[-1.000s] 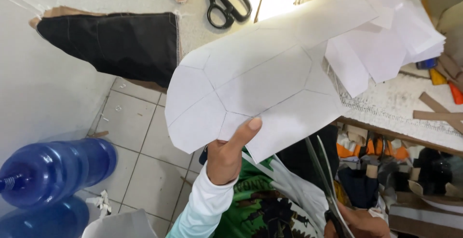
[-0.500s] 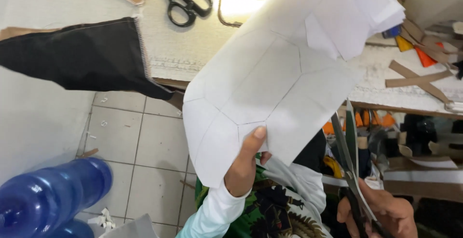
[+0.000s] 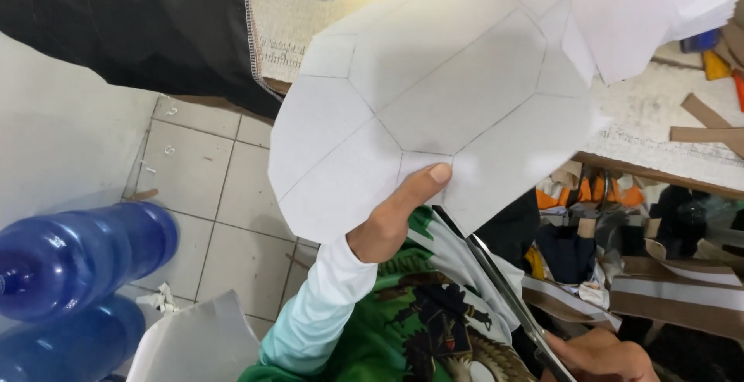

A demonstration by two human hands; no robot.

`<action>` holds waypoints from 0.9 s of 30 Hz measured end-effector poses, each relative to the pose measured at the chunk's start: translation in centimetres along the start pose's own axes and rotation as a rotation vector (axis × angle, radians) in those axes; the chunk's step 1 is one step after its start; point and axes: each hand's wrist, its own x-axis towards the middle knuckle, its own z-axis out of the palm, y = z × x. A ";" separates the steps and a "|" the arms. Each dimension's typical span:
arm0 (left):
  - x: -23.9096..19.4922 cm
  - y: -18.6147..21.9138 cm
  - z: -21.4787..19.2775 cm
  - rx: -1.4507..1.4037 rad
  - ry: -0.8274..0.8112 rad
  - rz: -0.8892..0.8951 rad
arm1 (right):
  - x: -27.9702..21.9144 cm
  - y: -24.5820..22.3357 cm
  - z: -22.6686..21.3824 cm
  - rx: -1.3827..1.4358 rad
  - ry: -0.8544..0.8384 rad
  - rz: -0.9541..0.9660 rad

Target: Cutting out paper patterns for sewing using scissors on a workbench.

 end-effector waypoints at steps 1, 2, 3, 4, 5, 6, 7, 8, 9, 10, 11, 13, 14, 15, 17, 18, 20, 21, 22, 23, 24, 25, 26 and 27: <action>0.2 0.3 0.0 -0.065 0.044 -0.096 | 5.6 1.2 0.2 -0.284 -0.345 -0.852; 0.4 0.6 0.0 -0.129 0.087 -0.193 | 10.7 3.2 -0.1 -0.529 -0.654 -1.726; 0.9 1.8 0.0 -0.132 0.092 -0.198 | 6.8 2.9 -0.1 -0.531 -0.661 -1.721; 1.5 2.9 -0.1 -0.221 0.180 -0.302 | 3.0 2.7 -0.1 -0.382 -0.687 -1.963; 2.2 4.0 -0.2 -0.308 0.269 -0.406 | -0.9 2.4 -0.1 -0.220 -0.709 -2.200; 1.7 3.4 -0.3 -0.310 0.274 -0.411 | -3.3 2.3 0.3 -0.220 -0.716 -2.195; 1.2 2.6 -0.3 -0.214 0.208 -0.319 | -5.6 2.3 0.7 -0.046 -0.632 -2.219; 0.6 1.9 -0.3 -0.117 0.143 -0.228 | -7.9 2.3 1.1 0.127 -0.544 -2.234; 0.7 2.2 -0.3 -0.121 0.148 -0.234 | 2.0 0.9 1.3 0.126 -0.551 -2.227; 0.8 2.4 -0.4 -0.187 0.117 -0.284 | 11.3 2.1 0.8 -0.409 -0.381 -2.081; 1.0 2.6 -0.5 -0.251 0.084 -0.332 | 19.2 5.0 -1.0 -0.911 -0.213 -1.864; 2.8 6.0 -0.8 -0.175 0.222 -0.307 | -7.0 -3.1 3.5 -0.099 -0.209 -2.059; 3.8 7.8 -0.9 -0.095 0.354 -0.279 | -20.3 1.9 4.2 0.746 -0.191 -2.083; 4.4 9.0 -1.2 -0.096 0.356 -0.281 | -19.9 1.9 4.1 0.745 -0.192 -2.081; 5.8 11.5 -1.8 -0.284 0.254 -0.236 | -19.0 1.9 4.0 0.679 -0.129 -2.095; 5.7 11.3 -1.7 -0.286 0.255 -0.238 | -19.1 1.9 4.0 0.679 -0.130 -2.092; 5.6 10.8 -1.6 -0.256 0.275 -0.203 | -19.4 2.0 4.1 0.701 -0.145 -2.050; 5.4 10.4 -1.5 -0.257 0.275 -0.204 | -19.4 2.0 4.0 0.702 -0.145 -2.049; 5.2 10.0 -1.4 -0.165 0.322 -0.178 | -19.3 2.0 3.9 0.651 -0.113 -2.050; 5.0 9.6 -1.3 -0.072 0.368 -0.153 | -19.3 2.0 3.7 0.600 -0.082 -2.050; 5.2 10.1 -1.3 -0.072 0.368 -0.153 | -19.5 2.0 3.8 0.600 -0.083 -2.050; 5.4 10.5 -1.3 -0.254 0.300 -0.164 | -19.7 2.1 3.9 0.607 -0.073 -2.037; 5.7 11.0 -1.3 -0.436 0.231 -0.175 | -19.8 2.1 3.9 0.614 -0.063 -2.023; 5.7 11.3 -1.5 -0.435 0.230 -0.175 | -19.8 2.1 4.0 0.614 -0.064 -2.023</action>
